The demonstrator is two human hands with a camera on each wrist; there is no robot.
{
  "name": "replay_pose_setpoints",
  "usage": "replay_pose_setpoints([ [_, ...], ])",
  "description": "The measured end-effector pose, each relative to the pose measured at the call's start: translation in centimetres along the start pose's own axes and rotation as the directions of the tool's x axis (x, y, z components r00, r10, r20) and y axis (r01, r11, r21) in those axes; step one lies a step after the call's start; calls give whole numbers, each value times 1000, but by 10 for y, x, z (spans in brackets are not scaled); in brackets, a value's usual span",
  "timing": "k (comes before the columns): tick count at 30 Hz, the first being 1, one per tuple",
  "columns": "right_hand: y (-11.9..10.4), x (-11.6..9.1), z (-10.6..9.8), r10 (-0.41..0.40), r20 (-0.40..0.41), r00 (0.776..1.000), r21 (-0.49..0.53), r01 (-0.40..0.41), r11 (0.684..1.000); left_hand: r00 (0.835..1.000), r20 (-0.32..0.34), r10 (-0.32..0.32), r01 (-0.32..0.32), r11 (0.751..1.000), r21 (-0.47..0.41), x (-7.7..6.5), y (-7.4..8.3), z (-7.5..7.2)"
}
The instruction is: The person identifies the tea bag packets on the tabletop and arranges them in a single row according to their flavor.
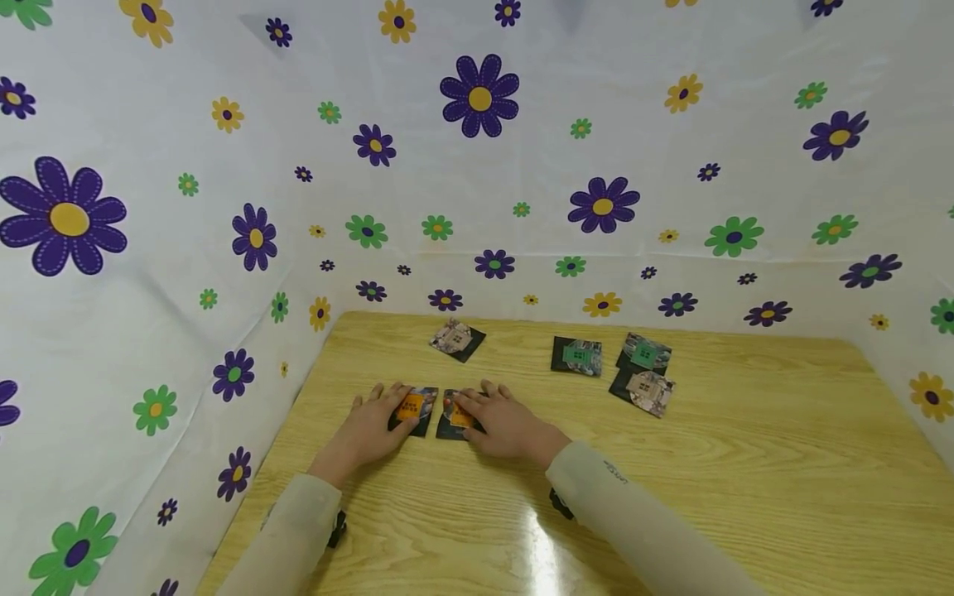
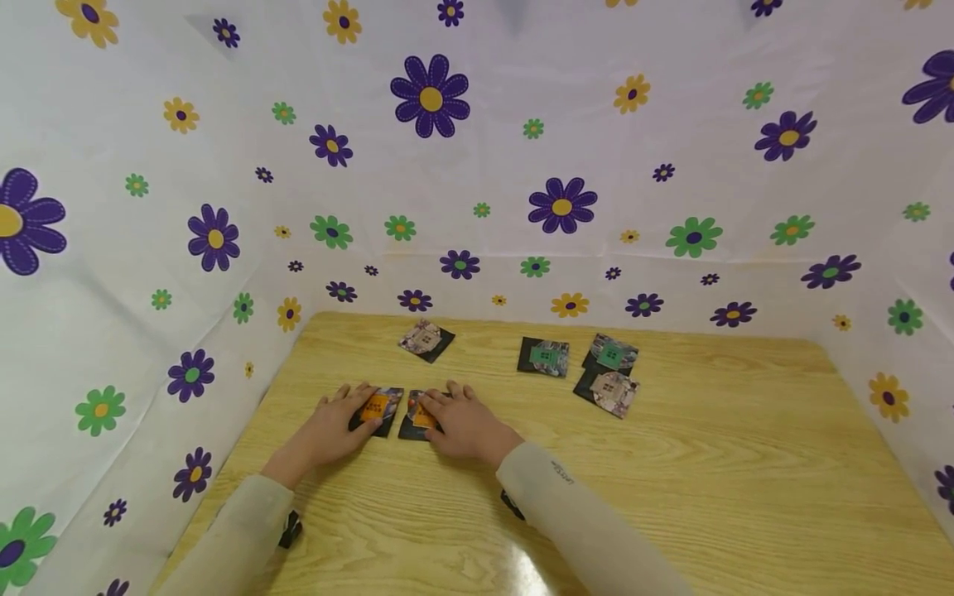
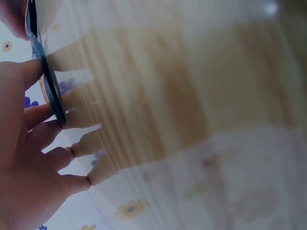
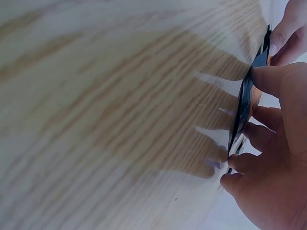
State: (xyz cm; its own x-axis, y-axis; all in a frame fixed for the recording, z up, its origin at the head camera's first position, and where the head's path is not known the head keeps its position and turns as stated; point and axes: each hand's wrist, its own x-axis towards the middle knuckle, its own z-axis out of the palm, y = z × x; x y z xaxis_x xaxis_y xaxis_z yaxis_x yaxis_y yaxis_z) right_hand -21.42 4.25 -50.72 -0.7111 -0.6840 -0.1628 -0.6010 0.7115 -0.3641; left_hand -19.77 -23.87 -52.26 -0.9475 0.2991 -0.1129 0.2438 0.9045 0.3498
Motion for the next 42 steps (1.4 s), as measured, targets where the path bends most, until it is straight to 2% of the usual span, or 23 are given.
replay_pose_setpoints([
  [7, 0, 3, 2, 9, -11, 1000, 3, -9, 1000, 1000, 10, -3, 3, 1000, 4, 1, -1, 0],
  [17, -4, 1, -1, 29, -13, 1000, 23, -29, 999, 1000, 0, -9, 9, 1000, -8, -3, 6, -5],
  [31, 1, -4, 1, 6, -38, 999, 40, -5, 999, 1000, 1, -4, 4, 1000, -10, -3, 6, -3],
  [36, 11, -16, -4, 28, -82, 996, 57, -24, 998, 1000, 10, -8, 9, 1000, -11, -2, 5, -4],
  [42, 41, -39, -15, 87, -136, 987, 97, -74, 992, 1000, 17, -5, 5, 1000, -13, -2, 3, -2],
])
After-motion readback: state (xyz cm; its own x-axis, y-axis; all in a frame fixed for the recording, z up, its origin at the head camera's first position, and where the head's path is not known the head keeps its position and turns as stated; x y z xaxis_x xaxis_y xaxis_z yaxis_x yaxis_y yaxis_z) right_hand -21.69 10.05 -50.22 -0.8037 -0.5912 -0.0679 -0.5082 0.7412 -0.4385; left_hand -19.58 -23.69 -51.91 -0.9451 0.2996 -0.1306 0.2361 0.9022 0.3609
